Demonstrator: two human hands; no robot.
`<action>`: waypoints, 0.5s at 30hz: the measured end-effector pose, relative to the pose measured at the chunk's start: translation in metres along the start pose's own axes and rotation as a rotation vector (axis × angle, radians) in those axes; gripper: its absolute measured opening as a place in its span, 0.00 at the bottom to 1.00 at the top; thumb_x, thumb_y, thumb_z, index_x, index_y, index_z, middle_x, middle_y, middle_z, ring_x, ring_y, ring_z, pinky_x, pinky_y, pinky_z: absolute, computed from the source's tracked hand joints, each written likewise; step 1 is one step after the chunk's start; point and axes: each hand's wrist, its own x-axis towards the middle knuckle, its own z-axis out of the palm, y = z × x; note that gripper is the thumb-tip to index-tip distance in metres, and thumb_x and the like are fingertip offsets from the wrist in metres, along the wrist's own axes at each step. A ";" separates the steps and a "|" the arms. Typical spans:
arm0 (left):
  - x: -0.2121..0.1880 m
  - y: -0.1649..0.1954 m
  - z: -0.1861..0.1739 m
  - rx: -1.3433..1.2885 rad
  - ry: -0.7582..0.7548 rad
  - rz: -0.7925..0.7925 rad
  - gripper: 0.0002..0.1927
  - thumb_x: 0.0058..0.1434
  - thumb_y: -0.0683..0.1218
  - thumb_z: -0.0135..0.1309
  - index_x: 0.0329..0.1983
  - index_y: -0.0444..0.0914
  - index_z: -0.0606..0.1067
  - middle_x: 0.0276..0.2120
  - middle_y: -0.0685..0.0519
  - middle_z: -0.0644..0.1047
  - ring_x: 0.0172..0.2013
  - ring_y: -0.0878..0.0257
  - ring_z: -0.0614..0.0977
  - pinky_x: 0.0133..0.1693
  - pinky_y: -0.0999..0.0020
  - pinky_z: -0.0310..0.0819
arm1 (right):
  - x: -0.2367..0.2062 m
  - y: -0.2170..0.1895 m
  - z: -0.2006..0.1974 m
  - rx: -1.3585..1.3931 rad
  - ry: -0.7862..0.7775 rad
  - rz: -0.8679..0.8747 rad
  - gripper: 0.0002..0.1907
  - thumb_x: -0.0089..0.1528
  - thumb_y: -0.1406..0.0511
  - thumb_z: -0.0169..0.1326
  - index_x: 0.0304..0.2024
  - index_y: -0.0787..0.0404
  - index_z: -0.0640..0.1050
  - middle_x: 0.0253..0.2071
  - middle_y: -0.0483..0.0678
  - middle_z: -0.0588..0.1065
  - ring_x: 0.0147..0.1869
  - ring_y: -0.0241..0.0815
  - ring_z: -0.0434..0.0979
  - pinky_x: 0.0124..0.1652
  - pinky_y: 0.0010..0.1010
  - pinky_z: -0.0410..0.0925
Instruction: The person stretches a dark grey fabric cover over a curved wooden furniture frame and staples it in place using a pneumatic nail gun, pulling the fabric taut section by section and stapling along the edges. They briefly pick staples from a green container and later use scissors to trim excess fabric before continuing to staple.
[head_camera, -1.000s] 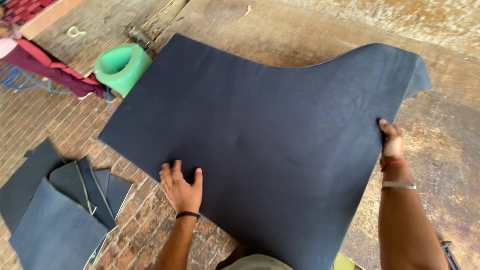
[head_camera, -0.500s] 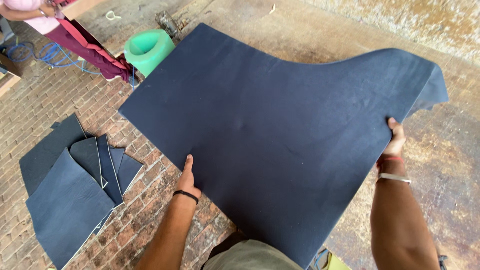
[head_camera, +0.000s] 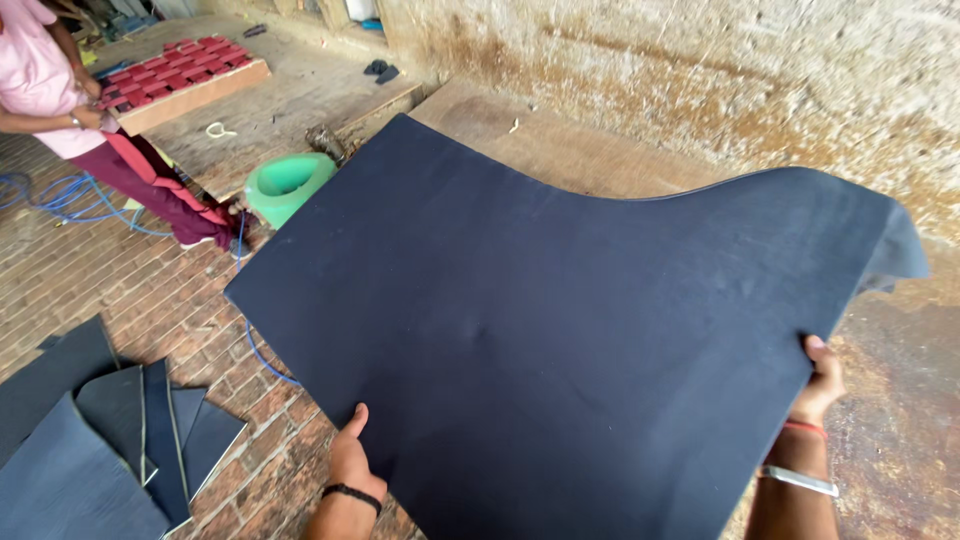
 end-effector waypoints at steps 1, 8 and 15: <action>-0.004 0.004 -0.003 -0.002 -0.009 -0.004 0.30 0.64 0.58 0.53 0.63 0.36 0.73 0.58 0.47 0.78 0.57 0.45 0.78 0.59 0.40 0.69 | -0.006 -0.006 -0.005 -0.019 0.049 -0.048 0.36 0.55 0.52 0.51 0.62 0.64 0.70 0.56 0.58 0.69 0.59 0.53 0.71 0.56 0.40 0.67; -0.011 0.031 -0.002 0.112 -0.030 -0.023 0.40 0.59 0.62 0.57 0.71 0.39 0.66 0.70 0.48 0.67 0.70 0.47 0.63 0.70 0.33 0.41 | -0.069 -0.086 -0.047 -0.155 0.289 -0.338 0.33 0.54 0.53 0.53 0.57 0.64 0.69 0.52 0.57 0.69 0.56 0.53 0.70 0.54 0.40 0.66; 0.002 0.018 0.053 0.213 -0.294 -0.079 0.46 0.57 0.64 0.58 0.74 0.39 0.62 0.77 0.50 0.56 0.75 0.52 0.50 0.73 0.39 0.29 | -0.190 -0.163 -0.034 -0.328 0.481 -0.512 0.30 0.54 0.53 0.55 0.52 0.64 0.69 0.48 0.57 0.68 0.52 0.53 0.69 0.52 0.41 0.65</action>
